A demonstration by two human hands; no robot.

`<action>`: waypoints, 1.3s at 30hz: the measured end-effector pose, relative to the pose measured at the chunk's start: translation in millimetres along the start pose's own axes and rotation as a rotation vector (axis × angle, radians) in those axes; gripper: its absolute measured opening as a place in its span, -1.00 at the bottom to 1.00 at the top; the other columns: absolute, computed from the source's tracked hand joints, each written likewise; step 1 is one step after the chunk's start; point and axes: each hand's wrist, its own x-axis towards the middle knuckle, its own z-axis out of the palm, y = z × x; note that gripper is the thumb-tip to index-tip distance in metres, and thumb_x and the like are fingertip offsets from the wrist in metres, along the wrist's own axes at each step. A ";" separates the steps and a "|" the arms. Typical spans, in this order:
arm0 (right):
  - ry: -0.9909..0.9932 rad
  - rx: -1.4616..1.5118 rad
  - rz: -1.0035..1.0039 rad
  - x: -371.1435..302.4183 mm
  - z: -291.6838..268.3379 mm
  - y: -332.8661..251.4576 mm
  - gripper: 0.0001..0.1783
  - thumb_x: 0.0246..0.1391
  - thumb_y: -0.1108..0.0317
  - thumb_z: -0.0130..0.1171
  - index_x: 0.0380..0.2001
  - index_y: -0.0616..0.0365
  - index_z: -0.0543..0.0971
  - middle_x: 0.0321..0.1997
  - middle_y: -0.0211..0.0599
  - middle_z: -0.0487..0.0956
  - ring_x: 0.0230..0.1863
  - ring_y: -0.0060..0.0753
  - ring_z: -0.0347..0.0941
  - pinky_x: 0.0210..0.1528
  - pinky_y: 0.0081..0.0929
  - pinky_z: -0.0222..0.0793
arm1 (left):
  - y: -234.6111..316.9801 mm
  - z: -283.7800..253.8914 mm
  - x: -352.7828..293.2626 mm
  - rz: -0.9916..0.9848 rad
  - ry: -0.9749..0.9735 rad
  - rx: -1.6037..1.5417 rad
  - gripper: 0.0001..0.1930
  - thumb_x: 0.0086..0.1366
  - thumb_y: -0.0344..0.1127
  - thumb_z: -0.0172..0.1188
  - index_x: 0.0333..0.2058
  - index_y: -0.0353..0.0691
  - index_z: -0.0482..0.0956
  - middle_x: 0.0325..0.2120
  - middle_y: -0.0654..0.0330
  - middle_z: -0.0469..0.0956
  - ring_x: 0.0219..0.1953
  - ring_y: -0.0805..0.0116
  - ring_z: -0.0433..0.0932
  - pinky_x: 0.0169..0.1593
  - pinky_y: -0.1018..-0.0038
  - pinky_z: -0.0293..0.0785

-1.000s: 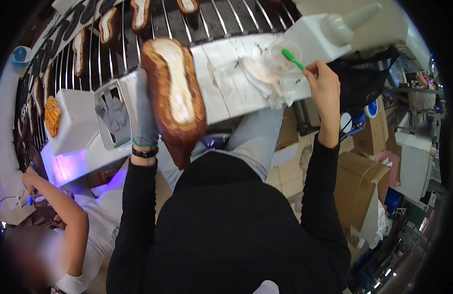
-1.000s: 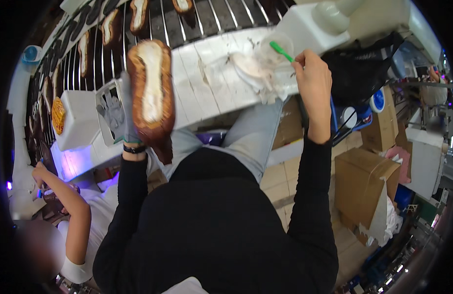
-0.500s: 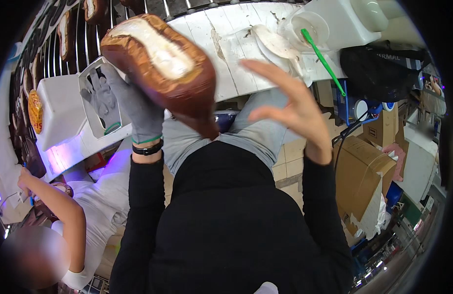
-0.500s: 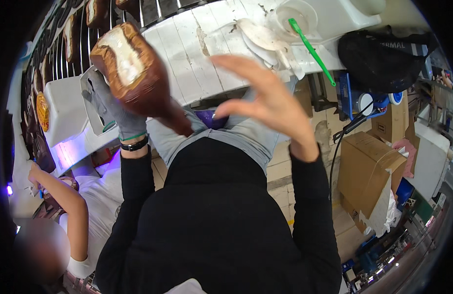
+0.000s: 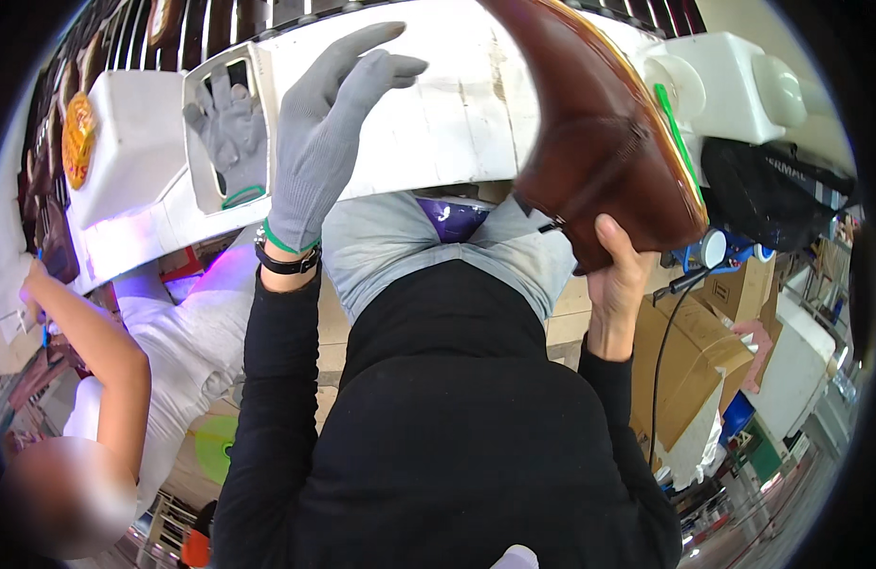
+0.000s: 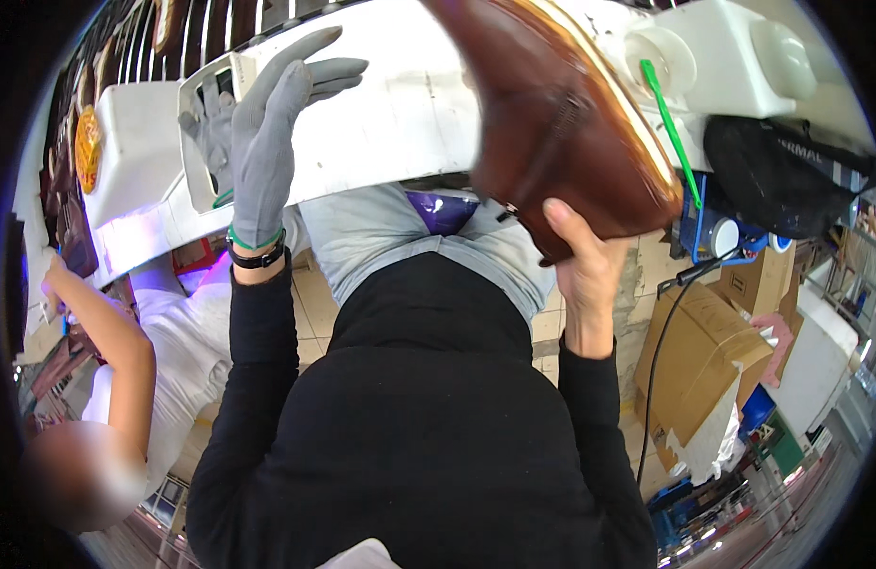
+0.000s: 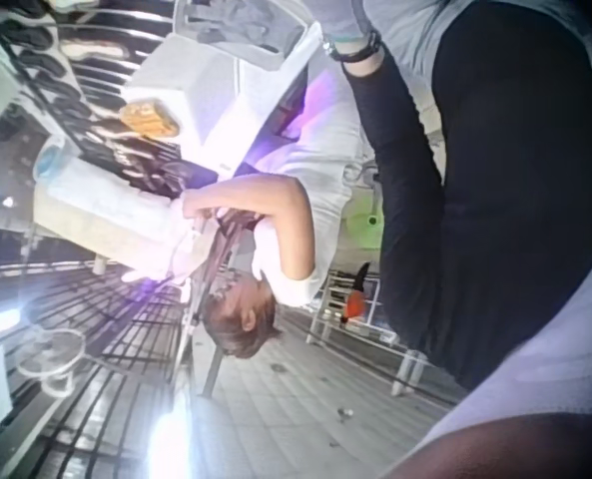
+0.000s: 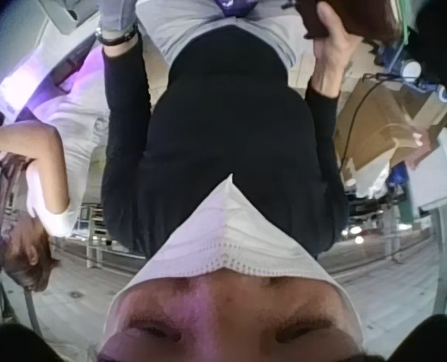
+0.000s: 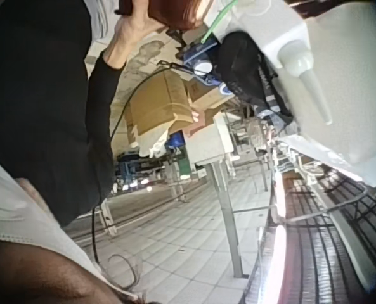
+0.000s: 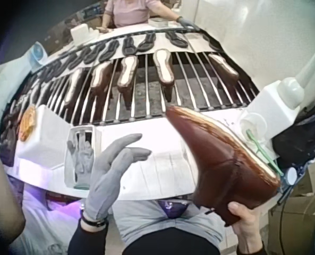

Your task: The worker is applying adhesive/sealant to the edges of shoe uppers using a small brush on a production line.

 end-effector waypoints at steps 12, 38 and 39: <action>0.083 -0.008 -0.183 51.7 8.5 -16.9 -0.23 -0.03 0.58 0.22 0.27 0.19 0.19 0.21 -0.21 0.35 0.21 -0.22 0.31 0.23 -0.24 0.30 | -77.0 13.2 -59.8 -0.170 0.263 0.440 -0.77 0.25 -0.28 0.19 -0.13 -0.12 0.62 -0.66 0.22 0.54 -0.62 0.39 0.54 -0.48 0.48 0.42; -0.153 -1.425 -0.189 397.8 107.7 59.4 -0.15 0.00 0.08 0.28 0.12 0.61 0.25 0.22 0.45 0.26 0.28 0.28 0.18 0.29 -0.14 0.16 | -84.4 9.2 -58.3 0.212 0.376 0.809 -0.85 0.11 -0.39 0.24 -0.30 -0.09 0.65 -0.60 0.21 0.56 -0.61 0.24 0.52 -0.51 0.39 0.42; -0.194 -1.444 -0.217 391.3 101.2 52.0 -0.22 0.01 0.11 0.26 0.08 0.59 0.29 0.16 0.43 0.33 0.22 0.29 0.25 0.25 -0.12 0.21 | -84.7 10.3 -60.2 0.199 0.367 0.797 -0.85 0.11 -0.39 0.25 -0.30 -0.10 0.65 -0.59 0.20 0.57 -0.60 0.24 0.53 -0.50 0.39 0.43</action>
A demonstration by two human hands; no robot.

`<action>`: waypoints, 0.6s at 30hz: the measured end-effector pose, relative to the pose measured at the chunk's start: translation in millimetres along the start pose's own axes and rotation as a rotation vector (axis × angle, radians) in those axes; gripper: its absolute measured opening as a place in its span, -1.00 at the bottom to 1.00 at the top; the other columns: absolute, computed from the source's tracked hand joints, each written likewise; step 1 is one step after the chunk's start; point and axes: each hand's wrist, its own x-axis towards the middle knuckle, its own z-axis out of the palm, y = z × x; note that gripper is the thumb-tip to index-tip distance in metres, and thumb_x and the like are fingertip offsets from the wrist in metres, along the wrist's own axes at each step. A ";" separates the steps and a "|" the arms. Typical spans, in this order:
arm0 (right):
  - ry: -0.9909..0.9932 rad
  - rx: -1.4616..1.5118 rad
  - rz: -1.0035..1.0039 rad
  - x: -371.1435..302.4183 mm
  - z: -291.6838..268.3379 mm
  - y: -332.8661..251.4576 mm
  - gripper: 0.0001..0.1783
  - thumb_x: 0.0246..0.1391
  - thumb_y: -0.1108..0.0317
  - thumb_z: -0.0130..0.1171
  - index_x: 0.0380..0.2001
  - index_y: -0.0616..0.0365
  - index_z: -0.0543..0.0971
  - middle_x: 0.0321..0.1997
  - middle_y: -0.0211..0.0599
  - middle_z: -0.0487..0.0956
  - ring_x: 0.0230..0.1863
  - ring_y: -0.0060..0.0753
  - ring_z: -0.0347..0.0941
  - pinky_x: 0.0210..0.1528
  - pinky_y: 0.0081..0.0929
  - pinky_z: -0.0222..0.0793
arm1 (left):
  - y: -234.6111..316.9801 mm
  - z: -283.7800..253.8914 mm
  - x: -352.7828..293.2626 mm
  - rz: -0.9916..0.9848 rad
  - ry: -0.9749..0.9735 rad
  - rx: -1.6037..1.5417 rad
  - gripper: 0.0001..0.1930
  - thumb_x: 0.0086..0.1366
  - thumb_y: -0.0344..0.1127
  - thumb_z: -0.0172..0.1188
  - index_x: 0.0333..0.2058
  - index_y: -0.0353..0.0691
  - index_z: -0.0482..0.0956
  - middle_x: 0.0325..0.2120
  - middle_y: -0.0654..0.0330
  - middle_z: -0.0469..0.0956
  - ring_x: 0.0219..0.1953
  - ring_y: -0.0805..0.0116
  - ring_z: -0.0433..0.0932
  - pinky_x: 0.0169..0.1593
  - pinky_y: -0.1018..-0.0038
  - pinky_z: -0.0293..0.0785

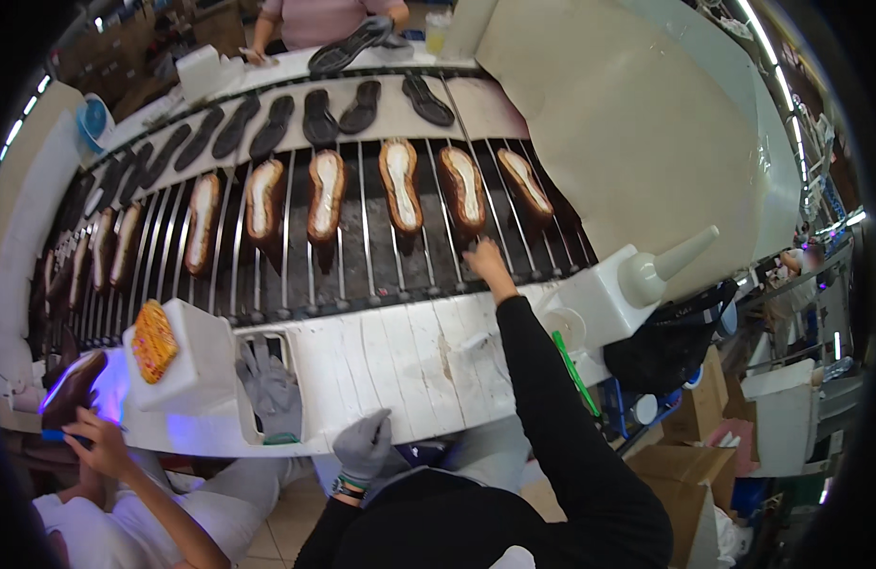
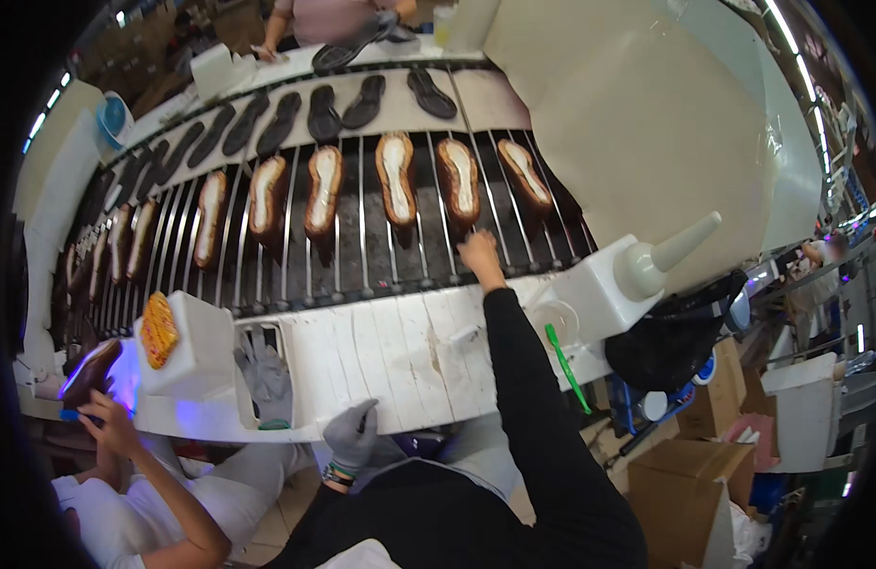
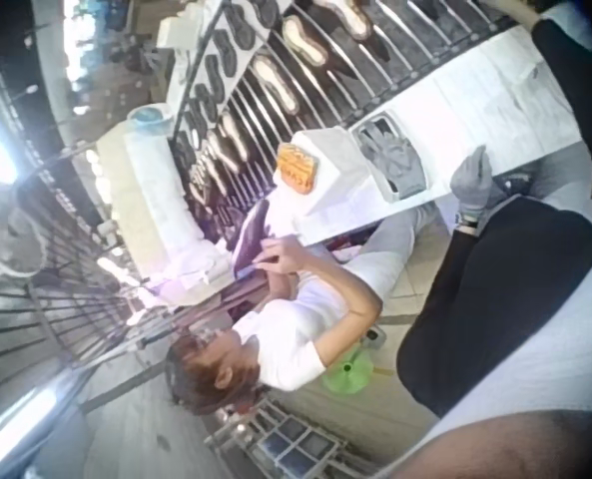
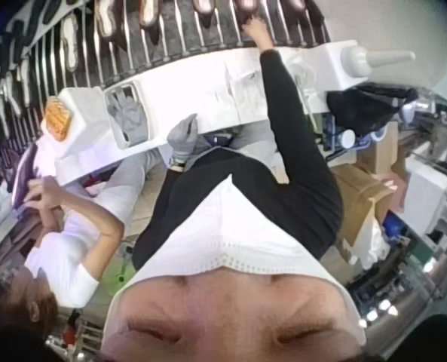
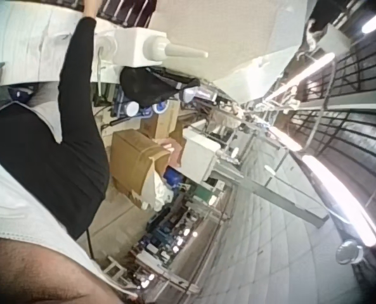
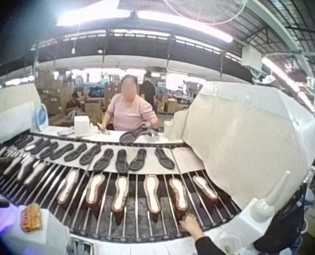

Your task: The worker is applying adhesive/sealant to the edges of shoe uppers using a small brush on a production line.

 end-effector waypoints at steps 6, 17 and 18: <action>0.145 0.126 -0.165 -79.0 -36.4 -31.5 -0.53 0.15 0.29 0.09 0.04 0.44 0.41 0.07 0.22 0.45 0.14 0.17 0.36 0.15 -0.12 0.31 | 5.9 6.3 -2.4 -0.024 0.018 -0.012 -0.90 0.16 -0.28 0.24 -0.35 -0.05 0.68 -0.58 0.23 0.61 -0.61 0.27 0.56 -0.51 0.40 0.44; 0.150 0.495 -0.543 -244.2 61.3 -76.3 -0.60 0.22 0.33 -0.05 0.10 0.19 0.46 0.26 0.07 0.34 0.34 0.17 0.13 0.38 -0.08 -0.03 | 40.5 35.7 72.2 0.210 0.214 -0.237 -0.63 0.25 -0.31 0.15 0.03 -0.24 0.47 -0.10 0.00 0.54 -0.09 0.06 0.54 -0.04 0.28 0.46; 0.241 0.374 -0.621 -253.2 70.0 -70.4 -0.56 0.06 0.43 0.03 0.06 0.26 0.46 0.27 0.03 0.33 0.36 0.08 0.12 0.39 -0.05 -0.06 | 38.2 44.5 79.2 0.165 0.161 -0.284 -0.59 0.24 -0.27 0.16 0.06 -0.24 0.43 -0.01 -0.04 0.47 0.07 0.00 0.43 0.11 0.21 0.34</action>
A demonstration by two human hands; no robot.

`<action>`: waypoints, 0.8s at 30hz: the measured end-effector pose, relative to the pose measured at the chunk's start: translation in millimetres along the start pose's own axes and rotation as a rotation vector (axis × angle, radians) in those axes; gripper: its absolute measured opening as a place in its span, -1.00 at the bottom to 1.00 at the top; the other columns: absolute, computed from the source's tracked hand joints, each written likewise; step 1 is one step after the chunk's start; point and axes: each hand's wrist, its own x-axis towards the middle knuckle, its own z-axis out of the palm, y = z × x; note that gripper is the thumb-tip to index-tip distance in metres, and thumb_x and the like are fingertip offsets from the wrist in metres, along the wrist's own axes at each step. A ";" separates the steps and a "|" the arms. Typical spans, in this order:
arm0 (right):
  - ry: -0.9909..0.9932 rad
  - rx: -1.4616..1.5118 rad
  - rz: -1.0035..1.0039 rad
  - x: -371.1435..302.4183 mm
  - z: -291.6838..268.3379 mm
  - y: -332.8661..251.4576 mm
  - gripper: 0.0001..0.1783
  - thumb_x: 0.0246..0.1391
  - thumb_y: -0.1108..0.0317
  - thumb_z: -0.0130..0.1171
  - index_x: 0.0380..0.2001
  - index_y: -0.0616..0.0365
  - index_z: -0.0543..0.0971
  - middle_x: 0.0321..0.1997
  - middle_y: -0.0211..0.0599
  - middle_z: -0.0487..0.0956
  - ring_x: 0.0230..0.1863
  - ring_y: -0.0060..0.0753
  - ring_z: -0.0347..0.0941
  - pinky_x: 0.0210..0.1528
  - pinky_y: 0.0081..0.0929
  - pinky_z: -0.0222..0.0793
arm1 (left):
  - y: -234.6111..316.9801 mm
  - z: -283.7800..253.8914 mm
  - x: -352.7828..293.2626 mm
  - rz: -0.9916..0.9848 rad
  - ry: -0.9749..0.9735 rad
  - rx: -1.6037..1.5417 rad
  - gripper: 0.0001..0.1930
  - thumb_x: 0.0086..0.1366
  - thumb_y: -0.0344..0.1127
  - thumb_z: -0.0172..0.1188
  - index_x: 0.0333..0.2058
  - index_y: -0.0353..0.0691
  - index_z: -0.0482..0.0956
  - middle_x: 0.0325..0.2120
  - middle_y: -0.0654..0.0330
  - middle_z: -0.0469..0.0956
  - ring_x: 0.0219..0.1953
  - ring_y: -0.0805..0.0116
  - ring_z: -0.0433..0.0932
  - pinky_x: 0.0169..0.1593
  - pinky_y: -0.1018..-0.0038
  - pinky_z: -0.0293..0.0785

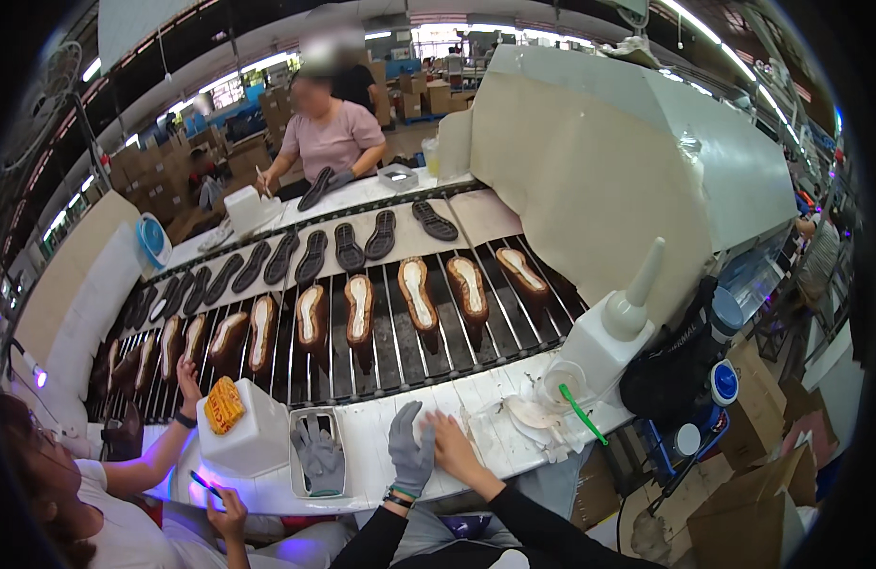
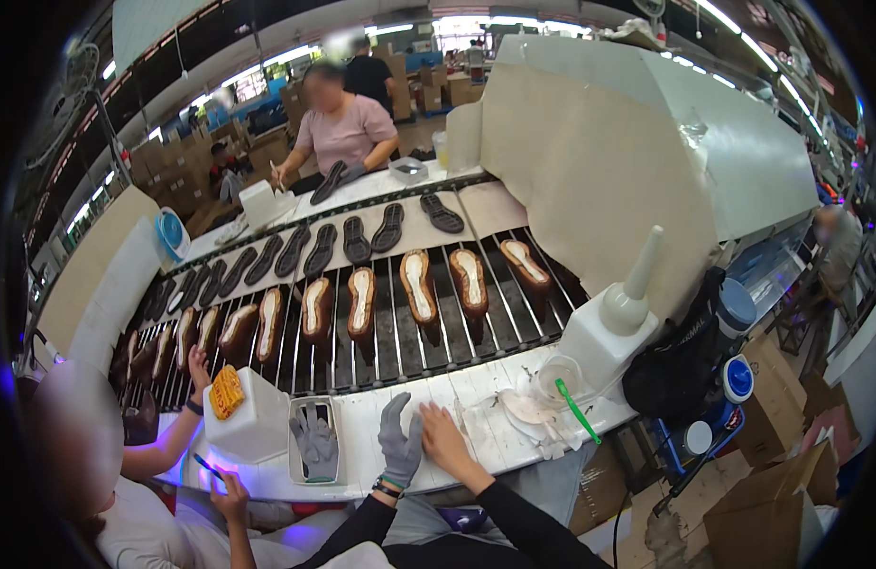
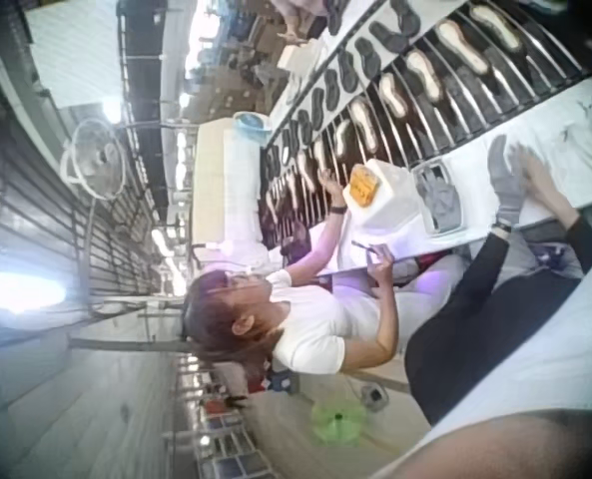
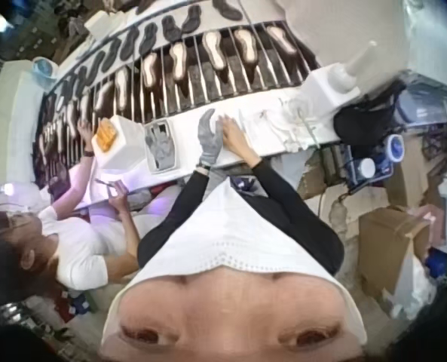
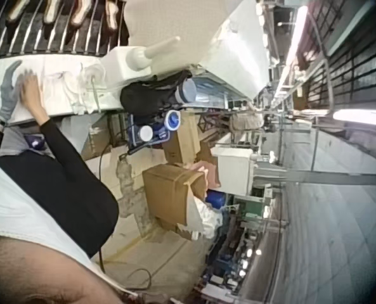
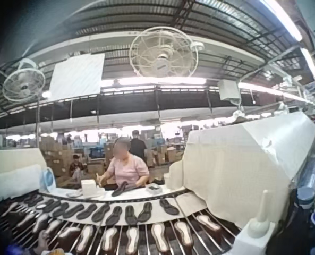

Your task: The worker is applying adhesive/sealant to the edges of shoe uppers using a small brush on a production line.

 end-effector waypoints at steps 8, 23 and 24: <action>-0.071 0.059 -0.049 -11.2 -11.0 -10.6 -0.58 -0.12 0.50 0.07 -0.09 0.27 0.54 0.15 -0.04 0.42 0.27 -0.06 0.24 0.40 -0.05 -0.03 | -50.3 30.3 -7.3 -0.041 -0.244 0.162 -0.68 0.30 -0.19 0.06 -0.04 -0.15 0.56 0.04 0.07 0.51 0.13 0.02 0.40 0.27 0.21 0.13; -0.315 -0.229 0.042 -12.3 -11.6 -6.4 -0.61 0.12 0.29 0.03 0.02 0.13 0.52 0.01 -0.16 0.54 0.18 -0.08 0.34 0.33 -0.10 0.08 | 1.9 101.3 78.3 -0.170 -0.275 0.114 -0.30 0.33 0.13 -0.02 0.26 -0.27 0.20 0.26 -0.23 0.16 0.35 -0.22 -0.02 0.35 -0.12 -0.31; -0.224 -0.194 -0.037 -16.7 -5.8 -3.5 -0.49 0.13 0.23 0.00 0.17 0.05 0.38 0.19 -0.14 0.39 0.24 -0.10 0.29 0.35 -0.10 0.06 | -4.5 110.8 75.1 -0.052 -0.210 0.254 -0.30 0.33 0.13 -0.03 0.26 -0.28 0.20 0.26 -0.27 0.12 0.36 -0.22 -0.06 0.35 -0.13 -0.30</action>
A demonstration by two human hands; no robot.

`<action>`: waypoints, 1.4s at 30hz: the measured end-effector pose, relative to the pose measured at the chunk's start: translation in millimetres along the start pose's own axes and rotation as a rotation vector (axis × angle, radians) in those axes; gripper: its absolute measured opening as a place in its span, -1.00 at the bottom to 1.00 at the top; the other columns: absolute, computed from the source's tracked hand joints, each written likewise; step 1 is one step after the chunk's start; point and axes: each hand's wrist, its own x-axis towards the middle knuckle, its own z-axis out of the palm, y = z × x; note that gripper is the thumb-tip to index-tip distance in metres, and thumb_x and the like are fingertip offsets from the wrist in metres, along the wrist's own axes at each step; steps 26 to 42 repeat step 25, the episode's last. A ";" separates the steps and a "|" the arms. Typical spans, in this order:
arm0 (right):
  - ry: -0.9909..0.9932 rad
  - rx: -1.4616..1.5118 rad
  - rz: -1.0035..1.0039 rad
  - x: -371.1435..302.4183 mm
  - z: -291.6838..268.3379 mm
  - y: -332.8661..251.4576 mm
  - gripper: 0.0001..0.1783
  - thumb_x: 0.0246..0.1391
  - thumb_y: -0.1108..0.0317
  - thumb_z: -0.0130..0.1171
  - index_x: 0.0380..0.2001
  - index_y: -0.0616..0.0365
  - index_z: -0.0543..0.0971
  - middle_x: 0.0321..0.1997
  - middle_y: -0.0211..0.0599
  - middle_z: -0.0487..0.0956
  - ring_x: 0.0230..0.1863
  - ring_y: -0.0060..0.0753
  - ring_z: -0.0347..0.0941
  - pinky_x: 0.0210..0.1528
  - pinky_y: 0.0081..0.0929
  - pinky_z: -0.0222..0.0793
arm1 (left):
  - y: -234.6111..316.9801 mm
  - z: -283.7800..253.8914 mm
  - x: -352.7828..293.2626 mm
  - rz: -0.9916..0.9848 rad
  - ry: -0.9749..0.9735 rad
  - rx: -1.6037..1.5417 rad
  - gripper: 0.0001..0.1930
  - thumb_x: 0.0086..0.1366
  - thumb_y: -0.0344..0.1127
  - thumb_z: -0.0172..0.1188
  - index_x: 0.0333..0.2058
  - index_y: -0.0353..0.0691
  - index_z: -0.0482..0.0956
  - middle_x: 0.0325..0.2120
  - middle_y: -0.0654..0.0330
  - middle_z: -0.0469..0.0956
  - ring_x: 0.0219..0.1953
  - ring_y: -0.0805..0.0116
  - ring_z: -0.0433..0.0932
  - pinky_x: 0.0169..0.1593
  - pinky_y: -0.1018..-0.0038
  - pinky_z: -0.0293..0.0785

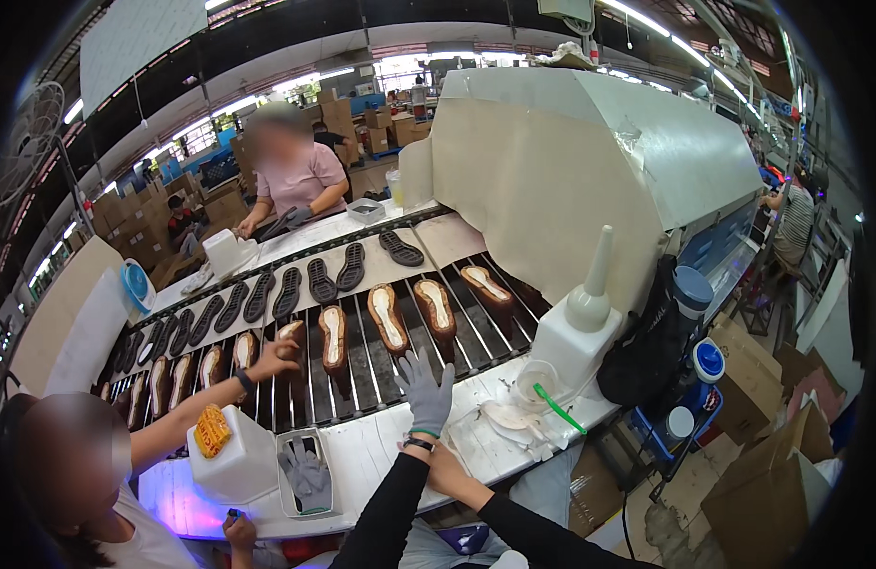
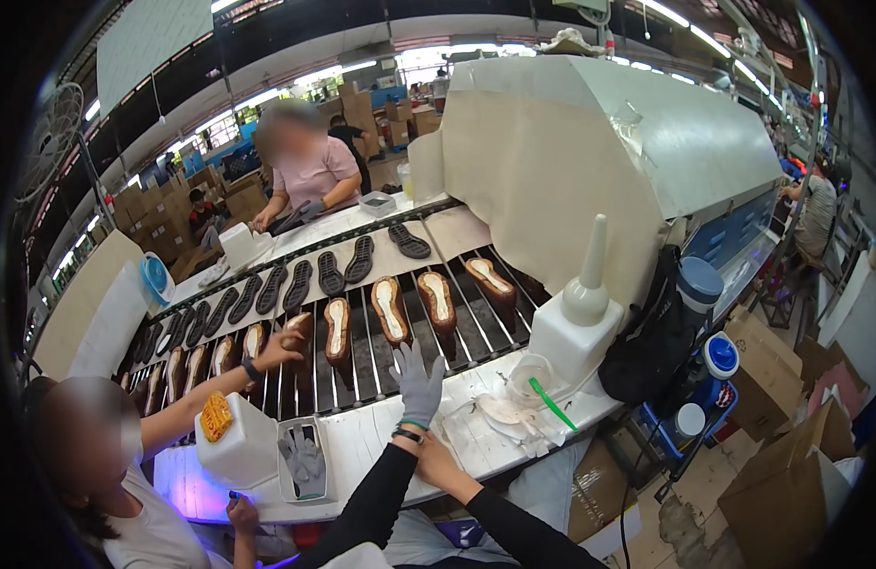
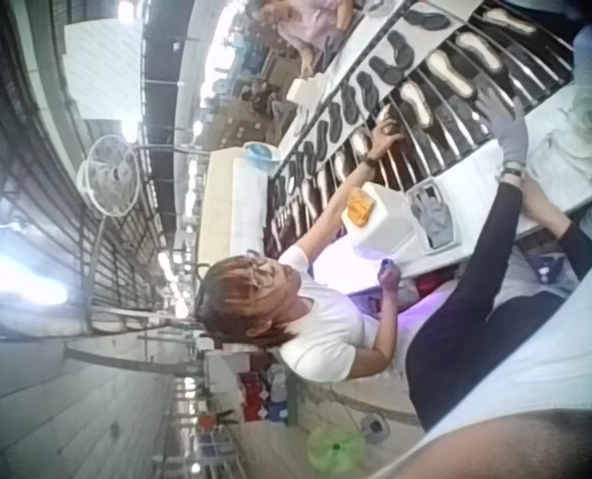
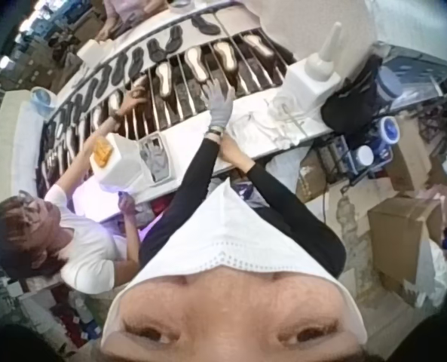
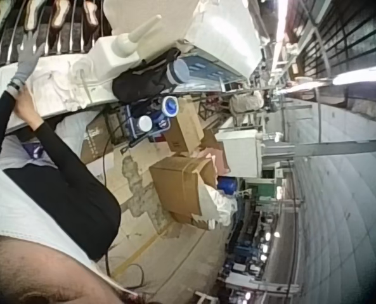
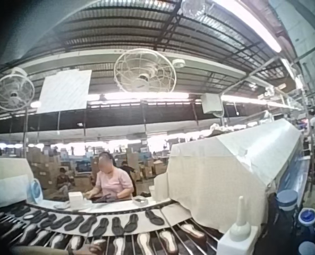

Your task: The worker is applying adhesive/sealant to the edges of shoe uppers using a small brush on a production line.

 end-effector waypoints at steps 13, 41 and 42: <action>0.041 -0.162 -0.152 -6.6 -8.8 -12.0 -0.23 0.14 0.00 -0.07 0.39 -0.07 0.07 0.48 -0.16 0.03 0.38 -0.15 0.15 0.38 0.23 -0.30 | -53.8 17.5 -24.6 0.088 -0.243 -0.187 -0.56 0.32 0.03 0.03 -0.01 -0.16 0.53 -0.01 0.01 0.52 0.11 -0.01 0.39 0.30 0.10 0.04; -0.015 -0.162 -0.116 -5.7 -5.7 -10.6 -0.31 0.10 -0.01 -0.01 0.30 -0.08 0.28 0.41 -0.27 0.20 0.45 -0.14 -0.02 0.43 0.21 -0.48 | -51.3 9.9 -24.5 0.003 -0.241 -0.272 -0.60 0.31 -0.03 0.06 -0.05 -0.18 0.56 -0.05 0.00 0.54 0.12 0.00 0.40 0.32 0.17 0.05; -0.015 -0.162 -0.116 -5.7 -5.7 -10.6 -0.31 0.10 -0.01 -0.01 0.30 -0.08 0.28 0.41 -0.27 0.20 0.45 -0.14 -0.02 0.43 0.21 -0.48 | -51.3 9.9 -24.5 0.003 -0.241 -0.272 -0.60 0.31 -0.03 0.06 -0.05 -0.18 0.56 -0.05 0.00 0.54 0.12 0.00 0.40 0.32 0.17 0.05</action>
